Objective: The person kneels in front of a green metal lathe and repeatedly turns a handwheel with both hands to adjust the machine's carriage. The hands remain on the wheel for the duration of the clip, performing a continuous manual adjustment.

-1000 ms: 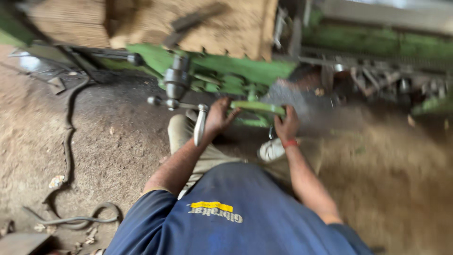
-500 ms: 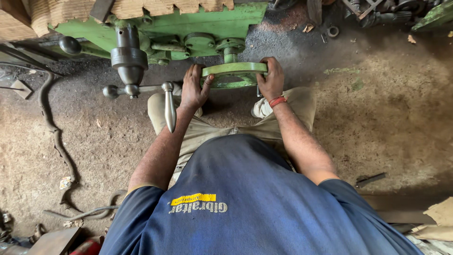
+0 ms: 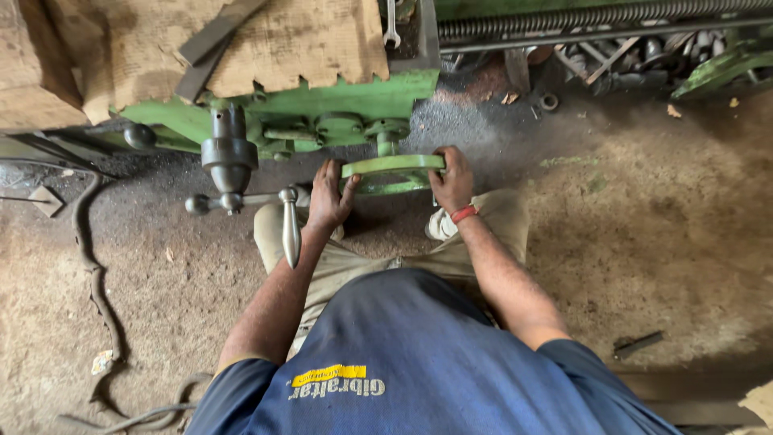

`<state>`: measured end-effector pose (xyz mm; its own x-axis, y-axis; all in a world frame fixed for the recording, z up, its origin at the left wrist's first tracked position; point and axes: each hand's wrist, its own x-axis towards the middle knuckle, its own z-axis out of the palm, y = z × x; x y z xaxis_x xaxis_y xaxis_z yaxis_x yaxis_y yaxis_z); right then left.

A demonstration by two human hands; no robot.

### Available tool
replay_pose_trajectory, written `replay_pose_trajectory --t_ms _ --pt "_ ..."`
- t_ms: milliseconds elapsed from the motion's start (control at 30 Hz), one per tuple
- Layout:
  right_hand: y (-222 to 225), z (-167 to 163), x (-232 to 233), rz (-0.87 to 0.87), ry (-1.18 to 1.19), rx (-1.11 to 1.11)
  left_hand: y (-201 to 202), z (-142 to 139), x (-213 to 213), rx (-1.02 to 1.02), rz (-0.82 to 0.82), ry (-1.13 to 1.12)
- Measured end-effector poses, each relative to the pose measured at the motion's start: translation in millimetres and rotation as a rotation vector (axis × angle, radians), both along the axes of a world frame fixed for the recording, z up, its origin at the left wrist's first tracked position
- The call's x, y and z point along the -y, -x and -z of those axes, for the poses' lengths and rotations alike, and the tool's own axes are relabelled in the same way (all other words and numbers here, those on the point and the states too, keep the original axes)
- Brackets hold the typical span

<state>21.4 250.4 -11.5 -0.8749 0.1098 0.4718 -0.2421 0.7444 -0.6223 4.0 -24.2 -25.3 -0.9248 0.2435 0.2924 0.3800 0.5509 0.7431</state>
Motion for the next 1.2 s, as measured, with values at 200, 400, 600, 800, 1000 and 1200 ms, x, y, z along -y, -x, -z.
replay_pose_trajectory --t_ms 200,400,600,800,1000,1200 --pt "0.8 2.4 -0.5 -0.016 0.011 -0.017 -1.0 0.9 0.8 0.021 -0.008 0.013" --pt "-0.5 0.3 -11.4 -0.134 -0.009 0.046 0.6 0.6 1.6 0.076 0.004 0.038" --pt "5.3 -17.3 -21.9 -0.320 0.053 0.185 3.2 4.9 1.3 0.015 -0.007 -0.003" --pt "8.7 -18.6 -21.3 -0.310 0.065 0.254 4.2 11.0 0.6 0.005 -0.030 -0.004" --pt "6.0 6.1 -17.6 -0.139 0.100 0.183 3.8 7.1 2.6 0.023 -0.017 -0.028" --pt "9.1 18.0 -14.9 -0.019 0.017 0.129 5.4 5.4 0.2 0.050 -0.023 -0.023"
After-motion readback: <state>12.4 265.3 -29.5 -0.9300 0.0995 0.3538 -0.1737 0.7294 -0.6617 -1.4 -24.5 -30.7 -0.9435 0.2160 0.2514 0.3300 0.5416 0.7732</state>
